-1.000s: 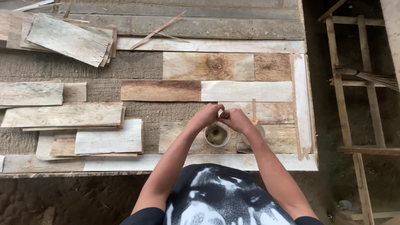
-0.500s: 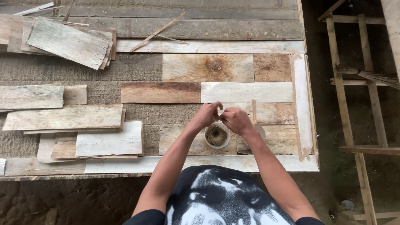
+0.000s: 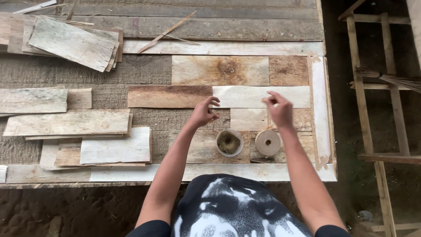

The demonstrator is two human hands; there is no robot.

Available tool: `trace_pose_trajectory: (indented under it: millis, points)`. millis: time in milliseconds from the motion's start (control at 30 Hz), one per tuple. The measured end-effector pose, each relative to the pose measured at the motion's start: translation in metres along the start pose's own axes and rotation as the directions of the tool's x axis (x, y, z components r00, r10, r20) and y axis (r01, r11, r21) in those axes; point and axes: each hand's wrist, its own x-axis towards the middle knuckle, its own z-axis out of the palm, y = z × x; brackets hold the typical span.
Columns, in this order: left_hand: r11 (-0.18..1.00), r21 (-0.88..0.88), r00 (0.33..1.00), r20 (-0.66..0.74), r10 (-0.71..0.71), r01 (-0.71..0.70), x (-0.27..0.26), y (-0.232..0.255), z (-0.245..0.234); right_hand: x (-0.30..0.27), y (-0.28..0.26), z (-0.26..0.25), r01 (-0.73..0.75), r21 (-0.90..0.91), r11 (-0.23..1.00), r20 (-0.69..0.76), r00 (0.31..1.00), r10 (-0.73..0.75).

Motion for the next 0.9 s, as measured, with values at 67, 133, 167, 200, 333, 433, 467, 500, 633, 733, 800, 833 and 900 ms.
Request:
trace_pose_trajectory:
  millis: [67,133,167,200,333,433,467,500,633,733,800,833,900]
  points:
    - [0.999,-0.032,1.000,-0.008,-0.007,0.007,0.000,-0.001,0.001,0.013,0.034,-0.005,-0.004,-0.052,0.999,-0.053,0.999,0.002]
    - [0.998,-0.062,1.000,-0.015,-0.014,0.013,-0.001,0.005,0.001,0.020,0.033,-0.011,-0.013,-0.105,0.994,-0.108,0.994,0.001]
    - [0.995,-0.103,1.000,-0.012,-0.012,0.011,-0.004,0.012,0.002,0.019,0.015,-0.014,-0.036,-0.126,0.991,-0.099,0.995,0.024]
    - [0.990,-0.143,1.000,-0.011,-0.010,0.008,-0.005,0.019,0.002,0.020,-0.002,-0.018,-0.057,-0.148,0.987,-0.090,0.995,0.044]
    - [0.995,-0.098,0.999,0.032,-0.007,0.010,-0.005,0.032,0.010,-0.007,-0.049,0.016,-0.126,0.180,0.976,0.092,0.990,0.111]
    - [0.998,-0.062,0.996,0.083,0.026,-0.021,-0.006,0.044,0.014,-0.027,-0.094,0.029,-0.378,0.305,0.874,0.508,0.841,0.187]
    - [0.999,-0.034,0.994,0.100,0.045,-0.042,-0.008,0.049,0.014,-0.030,-0.099,0.031,-0.440,0.327,0.836,0.558,0.804,0.204]
    - [0.998,-0.007,0.991,0.118,0.063,-0.063,-0.010,0.053,0.013,-0.034,-0.105,0.033,-0.500,0.345,0.795,0.607,0.764,0.217]
    - [0.989,0.037,0.981,0.139,0.137,-0.144,-0.018,0.052,0.019,-0.036,-0.105,0.032,-0.535,0.418,0.734,0.622,0.757,0.198]
    - [0.982,0.042,0.969,0.175,0.173,-0.183,-0.020,0.056,0.020,-0.031,-0.120,0.019,-0.619,0.424,0.661,0.648,0.717,0.255]
    - [0.985,-0.033,0.969,0.177,0.173,-0.170,-0.022,0.060,0.018,-0.031,-0.116,0.019,-0.578,0.425,0.697,0.610,0.752,0.251]
    - [0.985,-0.034,0.968,0.179,0.173,-0.170,-0.019,0.051,0.018,-0.032,-0.108,0.019,-0.579,0.425,0.696,0.609,0.752,0.253]
    - [0.994,-0.095,0.956,0.284,0.071,-0.046,-0.011,0.033,0.018,-0.031,-0.093,0.019,-0.535,0.513,0.671,0.495,0.823,0.278]
